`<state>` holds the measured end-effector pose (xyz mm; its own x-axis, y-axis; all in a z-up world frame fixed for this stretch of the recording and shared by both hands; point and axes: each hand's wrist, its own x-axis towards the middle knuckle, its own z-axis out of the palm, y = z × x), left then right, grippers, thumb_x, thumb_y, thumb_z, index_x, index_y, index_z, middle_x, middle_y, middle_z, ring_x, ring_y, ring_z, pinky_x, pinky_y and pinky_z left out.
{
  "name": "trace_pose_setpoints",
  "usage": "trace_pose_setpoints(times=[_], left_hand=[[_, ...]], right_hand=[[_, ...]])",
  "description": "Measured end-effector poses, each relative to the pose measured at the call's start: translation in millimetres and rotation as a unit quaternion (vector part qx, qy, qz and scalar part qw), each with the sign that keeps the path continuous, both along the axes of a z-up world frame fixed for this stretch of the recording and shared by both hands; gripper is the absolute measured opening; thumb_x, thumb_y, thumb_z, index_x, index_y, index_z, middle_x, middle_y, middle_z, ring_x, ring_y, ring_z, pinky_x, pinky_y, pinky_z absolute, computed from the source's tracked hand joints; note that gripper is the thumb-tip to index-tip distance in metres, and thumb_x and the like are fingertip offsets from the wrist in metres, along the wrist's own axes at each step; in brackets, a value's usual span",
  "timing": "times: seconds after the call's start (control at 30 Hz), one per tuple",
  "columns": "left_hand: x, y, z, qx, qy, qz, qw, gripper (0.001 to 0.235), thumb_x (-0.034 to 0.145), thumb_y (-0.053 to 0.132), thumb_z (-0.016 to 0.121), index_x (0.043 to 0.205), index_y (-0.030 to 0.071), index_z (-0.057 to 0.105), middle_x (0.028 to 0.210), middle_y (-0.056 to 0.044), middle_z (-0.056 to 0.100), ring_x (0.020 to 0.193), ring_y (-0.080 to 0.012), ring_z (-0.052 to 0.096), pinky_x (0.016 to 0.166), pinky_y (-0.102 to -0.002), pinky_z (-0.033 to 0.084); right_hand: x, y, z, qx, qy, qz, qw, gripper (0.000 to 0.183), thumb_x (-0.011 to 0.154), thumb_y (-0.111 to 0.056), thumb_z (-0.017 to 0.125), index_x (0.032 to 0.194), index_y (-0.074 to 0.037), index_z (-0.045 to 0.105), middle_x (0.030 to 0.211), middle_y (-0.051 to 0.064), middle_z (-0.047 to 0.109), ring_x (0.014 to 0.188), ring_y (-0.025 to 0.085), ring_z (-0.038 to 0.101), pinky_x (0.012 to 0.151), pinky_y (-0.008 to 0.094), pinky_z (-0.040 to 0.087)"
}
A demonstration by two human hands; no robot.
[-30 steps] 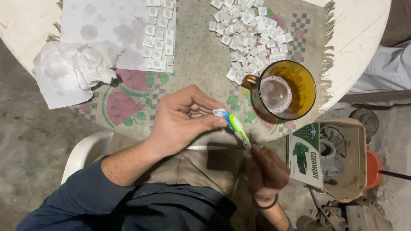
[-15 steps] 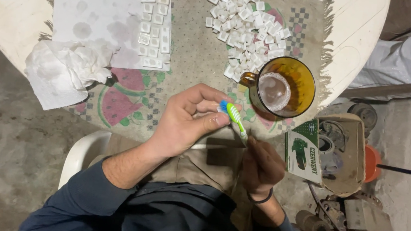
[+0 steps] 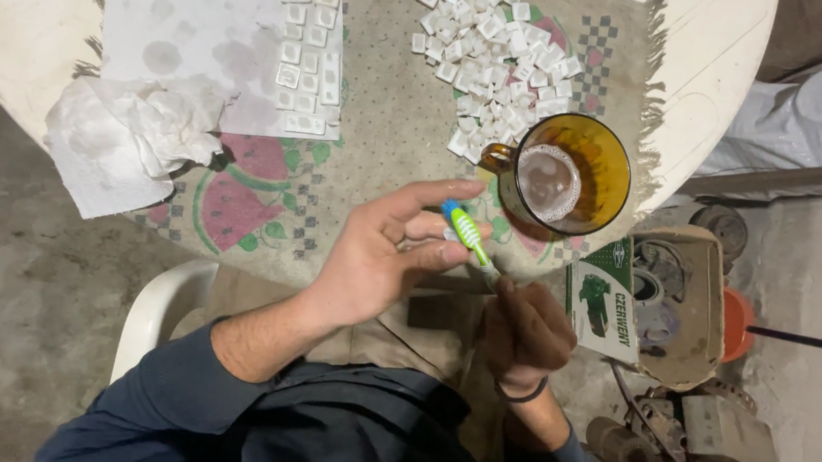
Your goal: Cleaning individual keyboard keycaps using a toothbrush and a cloth.
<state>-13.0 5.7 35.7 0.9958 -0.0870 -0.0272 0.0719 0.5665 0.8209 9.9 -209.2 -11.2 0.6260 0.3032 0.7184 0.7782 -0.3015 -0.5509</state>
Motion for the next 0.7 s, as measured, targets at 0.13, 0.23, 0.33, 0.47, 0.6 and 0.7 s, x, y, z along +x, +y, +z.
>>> trace_pose_setpoints(times=[0.13,0.23,0.33,0.47,0.6,0.7], left_hand=[[3.0,9.0,4.3,0.026,-0.038,0.035,0.998,0.055,0.101,-0.003,0.066,0.152,0.001,0.048,0.128,-0.017,0.074,0.119,-0.0182,0.069,0.104,-0.031,0.058],[0.2,9.3,4.9,0.040,-0.019,0.038,0.998,0.054,0.100,-0.006,0.066,0.151,0.001,0.049,0.129,-0.018,0.072,0.120,-0.0179,0.068,0.098,-0.032,0.058],[-1.7,3.6,5.9,0.107,-0.077,0.002,0.991,0.059,0.094,-0.010,0.066,0.150,0.002,0.050,0.138,-0.015,0.064,0.126,-0.0172,0.064,0.106,-0.033,0.058],[1.5,12.6,17.2,0.028,-0.005,-0.006,1.000,0.057,0.098,-0.009,0.064,0.151,0.003,0.048,0.132,-0.009,0.071,0.120,-0.0167,0.069,0.102,-0.034,0.061],[-3.0,19.9,19.1,0.218,-0.091,-0.014,0.972,0.069,0.097,-0.008,0.068,0.158,0.010,0.043,0.116,-0.010,0.079,0.114,-0.0163,0.071,0.100,-0.033,0.060],[7.1,35.0,29.1,0.305,-0.128,-0.069,0.941,0.083,0.094,0.004,0.076,0.160,0.017,0.028,0.115,-0.005,0.080,0.107,-0.0148,0.078,0.096,-0.032,0.059]], right_hand=[[-1.5,-12.8,-18.2,0.016,0.015,0.013,1.000,0.035,0.084,0.014,0.063,0.116,0.002,0.070,0.073,0.008,0.059,0.060,0.020,0.055,0.057,0.031,0.043],[-3.9,-16.7,-21.1,-0.023,0.027,0.003,0.999,0.033,0.080,0.013,0.068,0.111,0.002,0.071,0.072,0.009,0.056,0.059,0.020,0.052,0.056,0.032,0.040],[-3.8,-14.9,-17.8,-0.002,0.010,-0.005,1.000,0.037,0.081,0.013,0.064,0.116,0.003,0.068,0.079,0.011,0.060,0.065,0.022,0.056,0.059,0.032,0.045],[-7.9,-24.1,-31.1,0.012,0.050,-0.002,0.999,0.032,0.081,0.014,0.066,0.110,0.003,0.071,0.075,0.010,0.060,0.062,0.020,0.054,0.057,0.032,0.043],[2.5,-20.7,-13.9,-0.015,0.050,0.002,0.999,0.030,0.080,0.012,0.069,0.108,0.003,0.072,0.078,0.010,0.060,0.065,0.021,0.058,0.057,0.032,0.044],[23.7,-43.3,-9.7,-0.018,0.035,0.100,0.994,0.030,0.077,0.014,0.074,0.105,0.003,0.072,0.074,0.008,0.057,0.060,0.020,0.054,0.055,0.033,0.040]])
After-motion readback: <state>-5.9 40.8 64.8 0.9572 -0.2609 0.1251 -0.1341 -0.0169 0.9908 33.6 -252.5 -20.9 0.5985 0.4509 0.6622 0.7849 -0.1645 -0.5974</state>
